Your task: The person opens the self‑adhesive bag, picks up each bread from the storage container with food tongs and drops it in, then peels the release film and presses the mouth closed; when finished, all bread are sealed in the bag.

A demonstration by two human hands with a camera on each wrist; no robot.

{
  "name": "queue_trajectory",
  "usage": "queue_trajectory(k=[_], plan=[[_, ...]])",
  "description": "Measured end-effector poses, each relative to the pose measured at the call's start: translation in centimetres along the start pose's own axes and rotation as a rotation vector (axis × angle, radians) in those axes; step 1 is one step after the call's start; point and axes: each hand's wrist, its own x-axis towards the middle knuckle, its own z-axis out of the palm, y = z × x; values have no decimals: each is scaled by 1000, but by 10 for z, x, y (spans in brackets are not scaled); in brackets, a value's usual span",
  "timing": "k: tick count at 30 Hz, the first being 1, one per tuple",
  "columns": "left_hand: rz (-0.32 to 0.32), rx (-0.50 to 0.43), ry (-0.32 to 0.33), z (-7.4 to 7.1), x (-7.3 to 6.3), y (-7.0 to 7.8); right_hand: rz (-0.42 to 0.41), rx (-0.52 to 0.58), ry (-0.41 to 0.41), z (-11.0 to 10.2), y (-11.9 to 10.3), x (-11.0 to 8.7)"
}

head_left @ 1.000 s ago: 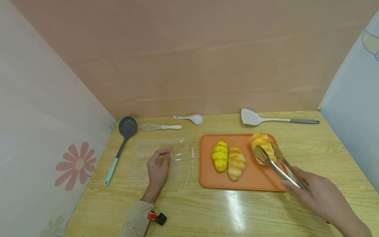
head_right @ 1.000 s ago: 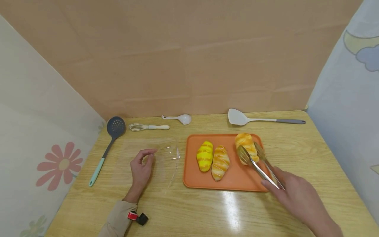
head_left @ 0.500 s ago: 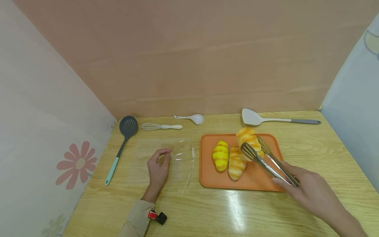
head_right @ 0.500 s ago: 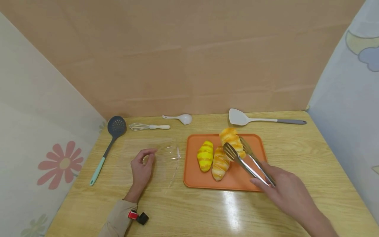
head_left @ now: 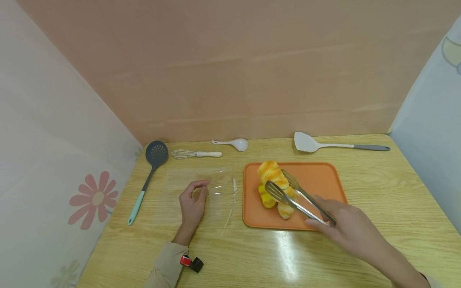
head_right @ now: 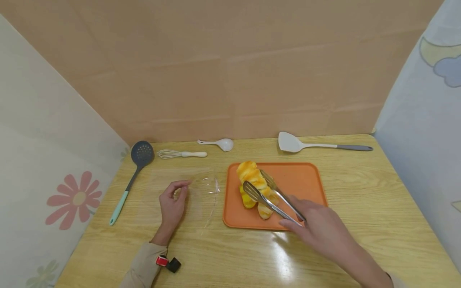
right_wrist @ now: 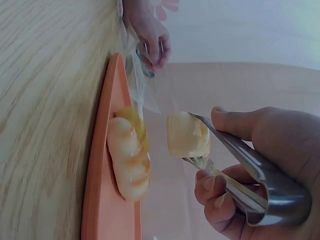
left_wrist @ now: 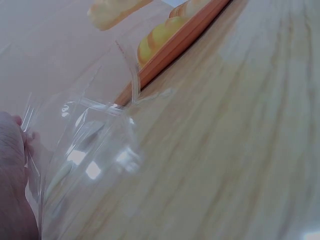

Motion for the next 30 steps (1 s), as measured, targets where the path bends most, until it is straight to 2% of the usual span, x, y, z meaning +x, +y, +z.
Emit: queue_trajectory(k=[15,24,30], plan=[[-14,-12,0,3,1,2,-155,-46,-97,30,-26,29],[-20,4,-5,2,1,4,-136,-41,-187,40,-42,39],[2,2,-8,0,0,2,-116,-84,-203,49,-56,46]])
